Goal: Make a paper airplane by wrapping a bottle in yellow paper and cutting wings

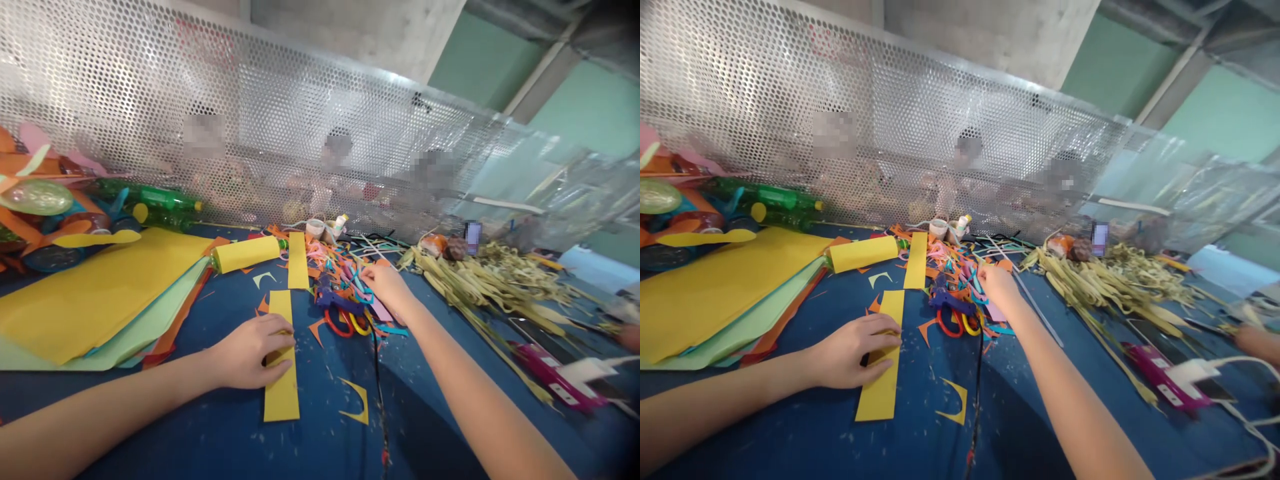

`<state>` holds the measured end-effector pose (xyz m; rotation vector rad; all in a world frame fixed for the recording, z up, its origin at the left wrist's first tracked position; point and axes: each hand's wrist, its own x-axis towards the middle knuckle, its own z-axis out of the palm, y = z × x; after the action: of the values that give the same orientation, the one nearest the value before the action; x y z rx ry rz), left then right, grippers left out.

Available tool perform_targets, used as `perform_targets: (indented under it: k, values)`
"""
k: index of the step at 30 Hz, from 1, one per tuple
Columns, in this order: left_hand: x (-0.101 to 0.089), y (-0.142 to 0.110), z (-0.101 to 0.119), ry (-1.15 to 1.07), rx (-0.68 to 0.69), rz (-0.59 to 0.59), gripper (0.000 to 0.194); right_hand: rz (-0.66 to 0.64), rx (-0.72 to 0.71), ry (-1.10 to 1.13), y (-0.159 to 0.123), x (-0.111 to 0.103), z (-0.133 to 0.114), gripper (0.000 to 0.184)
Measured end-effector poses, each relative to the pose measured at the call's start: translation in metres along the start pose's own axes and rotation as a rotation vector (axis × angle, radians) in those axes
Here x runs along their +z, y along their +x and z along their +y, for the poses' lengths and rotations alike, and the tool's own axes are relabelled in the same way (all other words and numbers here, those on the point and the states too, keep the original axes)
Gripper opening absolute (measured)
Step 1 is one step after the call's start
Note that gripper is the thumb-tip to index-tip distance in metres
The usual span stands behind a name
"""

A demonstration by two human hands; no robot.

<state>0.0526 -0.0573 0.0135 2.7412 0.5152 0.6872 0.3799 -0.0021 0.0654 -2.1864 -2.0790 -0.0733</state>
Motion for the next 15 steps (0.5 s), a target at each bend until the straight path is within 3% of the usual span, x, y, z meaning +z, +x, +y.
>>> perform_targets:
  k: [5,11,15]
  values:
    - [-0.001,0.001,0.001,0.011,-0.011,-0.016,0.025,-0.126,-0.023,-0.012,0.015,0.016,0.003,0.011]
    - [-0.002,0.002,0.003,0.017,-0.029,-0.042,0.024,-0.137,-0.049,-0.028,0.013,0.023,0.0,0.012]
    - [-0.002,0.002,0.004,0.012,-0.037,-0.052,0.024,-0.112,-0.043,-0.016,0.015,0.021,0.005,0.024]
